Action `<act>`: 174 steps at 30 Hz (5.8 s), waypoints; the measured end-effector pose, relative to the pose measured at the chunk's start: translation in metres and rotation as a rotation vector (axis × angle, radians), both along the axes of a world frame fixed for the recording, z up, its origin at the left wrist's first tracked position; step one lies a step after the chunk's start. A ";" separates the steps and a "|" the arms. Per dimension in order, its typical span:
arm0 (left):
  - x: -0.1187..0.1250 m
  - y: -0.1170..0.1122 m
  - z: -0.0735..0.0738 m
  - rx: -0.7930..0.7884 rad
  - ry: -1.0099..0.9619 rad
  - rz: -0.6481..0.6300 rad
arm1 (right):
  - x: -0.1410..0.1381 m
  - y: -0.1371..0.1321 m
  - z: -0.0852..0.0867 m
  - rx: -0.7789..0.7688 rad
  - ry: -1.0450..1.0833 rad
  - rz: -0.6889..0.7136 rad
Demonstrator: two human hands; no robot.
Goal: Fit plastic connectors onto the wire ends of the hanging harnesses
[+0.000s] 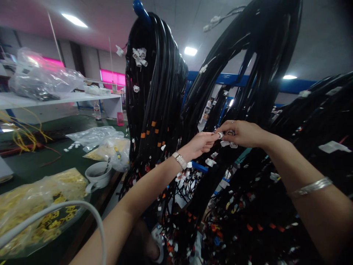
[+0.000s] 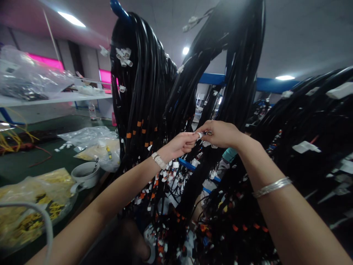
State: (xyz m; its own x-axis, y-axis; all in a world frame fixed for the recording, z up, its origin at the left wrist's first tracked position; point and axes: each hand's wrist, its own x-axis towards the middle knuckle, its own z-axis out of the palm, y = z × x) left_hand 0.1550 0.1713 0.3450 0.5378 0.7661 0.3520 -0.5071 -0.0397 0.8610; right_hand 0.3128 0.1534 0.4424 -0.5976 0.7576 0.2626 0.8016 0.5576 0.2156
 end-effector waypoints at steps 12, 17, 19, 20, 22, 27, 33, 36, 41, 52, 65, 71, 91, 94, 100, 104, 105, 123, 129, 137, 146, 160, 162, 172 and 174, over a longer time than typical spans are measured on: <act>0.012 -0.009 -0.001 0.023 0.073 0.223 | -0.001 -0.002 -0.004 0.046 -0.075 -0.034; 0.012 -0.008 -0.003 0.022 0.049 0.207 | -0.002 -0.003 -0.003 0.043 -0.042 -0.058; 0.010 -0.008 -0.004 -0.001 0.003 0.186 | -0.003 -0.005 -0.002 0.049 -0.014 -0.081; 0.009 -0.009 -0.005 -0.024 -0.025 0.172 | -0.005 -0.006 -0.002 0.055 -0.005 -0.094; 0.008 -0.010 -0.008 -0.101 -0.079 0.149 | -0.006 -0.007 -0.003 0.077 -0.002 -0.124; 0.009 -0.011 -0.027 -0.560 -0.262 0.306 | -0.007 -0.006 -0.006 0.147 -0.076 -0.177; 0.006 -0.011 -0.054 -0.759 -0.360 0.458 | -0.006 -0.005 -0.005 0.103 -0.182 -0.171; 0.004 -0.013 -0.058 -0.792 -0.424 0.473 | -0.006 -0.004 -0.005 0.083 -0.218 -0.172; 0.007 -0.017 -0.058 -0.809 -0.523 0.454 | -0.007 -0.002 -0.009 0.123 -0.248 -0.186; 0.021 -0.016 -0.066 -0.695 -0.642 0.420 | -0.008 -0.001 -0.004 0.077 -0.186 -0.177; 0.019 -0.019 -0.047 -0.574 -0.470 0.279 | -0.005 0.007 0.009 -0.106 -0.016 -0.134; 0.014 -0.021 -0.042 -0.563 -0.333 0.249 | -0.004 0.008 0.011 -0.163 0.006 -0.104; 0.022 -0.024 -0.044 -0.453 -0.366 0.075 | -0.009 0.009 0.011 -0.293 -0.022 -0.131; 0.022 -0.024 -0.042 -0.473 -0.357 0.066 | -0.012 0.008 0.010 -0.210 -0.105 -0.166; 0.024 -0.025 -0.037 -0.492 -0.377 0.080 | -0.013 0.004 0.012 -0.261 -0.123 -0.151; 0.025 -0.024 -0.039 -0.479 -0.359 0.069 | -0.012 0.004 0.014 -0.322 -0.075 -0.127; 0.025 -0.023 -0.040 -0.460 -0.353 0.069 | -0.012 0.004 0.014 -0.346 -0.061 -0.118; 0.023 -0.024 -0.037 -0.373 -0.255 0.163 | -0.005 0.009 0.014 -0.292 -0.002 -0.062; 0.019 -0.024 -0.034 -0.316 -0.219 0.161 | -0.006 0.007 0.013 -0.283 0.058 -0.060; 0.020 -0.027 -0.024 -0.355 -0.270 0.220 | -0.004 0.007 0.010 -0.317 0.187 -0.039; 0.023 -0.026 -0.018 -0.325 -0.355 0.190 | -0.005 0.003 0.010 -0.342 0.235 0.005; 0.040 -0.033 -0.010 -0.297 -0.348 0.371 | -0.005 0.000 0.009 -0.288 0.153 -0.041; 0.042 -0.033 -0.010 -0.292 -0.353 0.389 | -0.005 0.001 0.008 -0.286 0.164 -0.045; 0.045 -0.029 -0.011 -0.336 -0.357 0.391 | -0.003 0.003 0.007 -0.359 0.331 0.038; 0.042 -0.025 -0.012 -0.360 -0.359 0.249 | -0.003 0.003 0.007 -0.355 0.342 0.041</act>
